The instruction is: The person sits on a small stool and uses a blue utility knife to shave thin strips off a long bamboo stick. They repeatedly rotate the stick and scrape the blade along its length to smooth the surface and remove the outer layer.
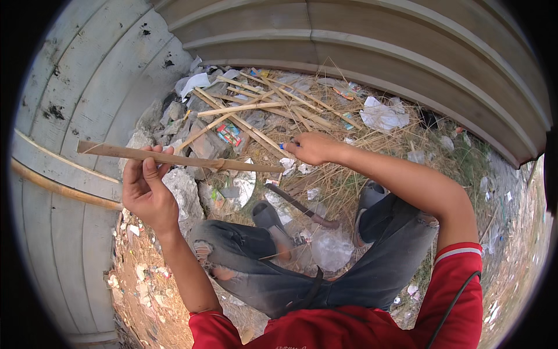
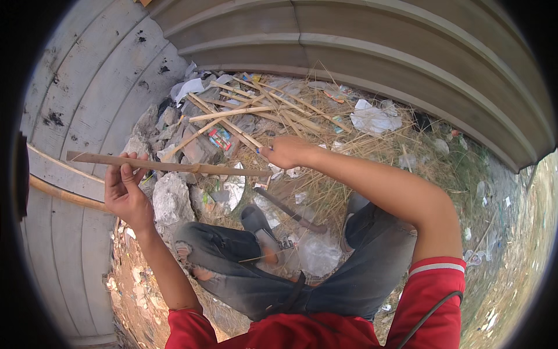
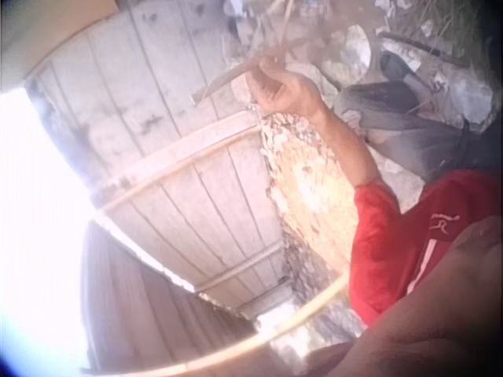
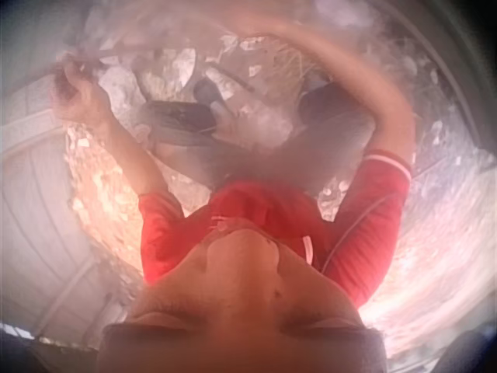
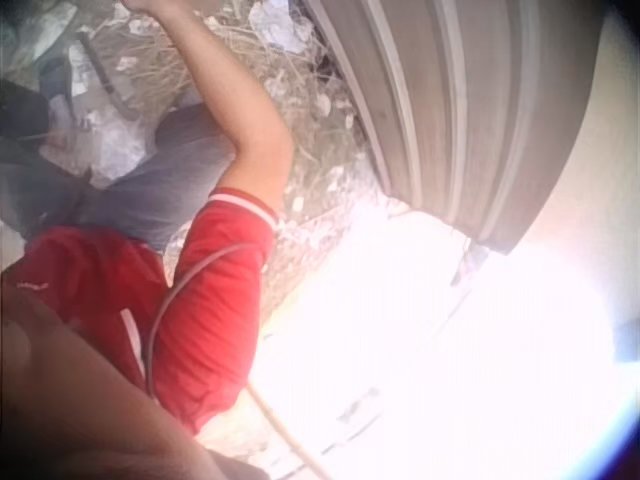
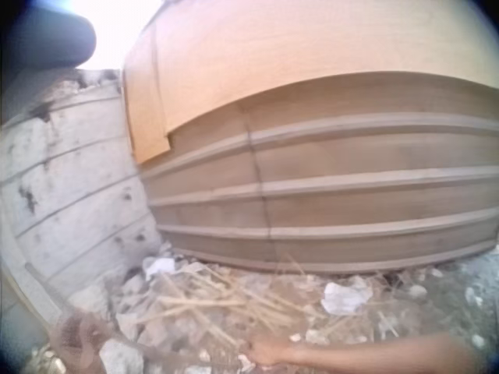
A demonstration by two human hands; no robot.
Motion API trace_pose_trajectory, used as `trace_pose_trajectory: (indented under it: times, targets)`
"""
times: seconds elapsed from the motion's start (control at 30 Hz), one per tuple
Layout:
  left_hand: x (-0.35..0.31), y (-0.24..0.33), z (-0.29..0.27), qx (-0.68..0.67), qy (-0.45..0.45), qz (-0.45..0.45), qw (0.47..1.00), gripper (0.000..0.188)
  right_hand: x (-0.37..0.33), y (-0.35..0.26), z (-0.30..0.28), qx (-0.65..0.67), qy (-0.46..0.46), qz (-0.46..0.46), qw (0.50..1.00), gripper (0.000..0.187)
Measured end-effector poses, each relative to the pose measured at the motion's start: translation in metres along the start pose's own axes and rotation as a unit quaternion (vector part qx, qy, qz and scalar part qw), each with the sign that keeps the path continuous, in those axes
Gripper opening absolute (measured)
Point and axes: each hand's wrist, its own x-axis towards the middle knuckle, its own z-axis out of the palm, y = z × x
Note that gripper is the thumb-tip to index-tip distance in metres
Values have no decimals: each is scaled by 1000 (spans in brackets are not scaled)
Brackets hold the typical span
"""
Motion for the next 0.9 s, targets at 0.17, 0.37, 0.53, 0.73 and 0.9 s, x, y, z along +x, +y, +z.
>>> trace_pose_trajectory:
  times: [0.17,0.37,0.53,0.73,0.9]
  targets:
    - [20,-39,43,-24,-122,-36,992,23,-14,60,69,-337,-220,105,909,31]
    - [22,-67,64,-49,-110,-39,992,20,-46,83,200,-223,-144,145,953,33]
    - [17,-116,76,-9,-130,-42,991,13,-105,112,344,-120,-133,200,963,42]
    - [27,-134,79,2,-91,-70,993,13,-114,152,382,-168,-138,173,961,44]
    - [41,-148,64,33,-75,-92,992,11,-65,132,306,-16,-258,280,924,47]
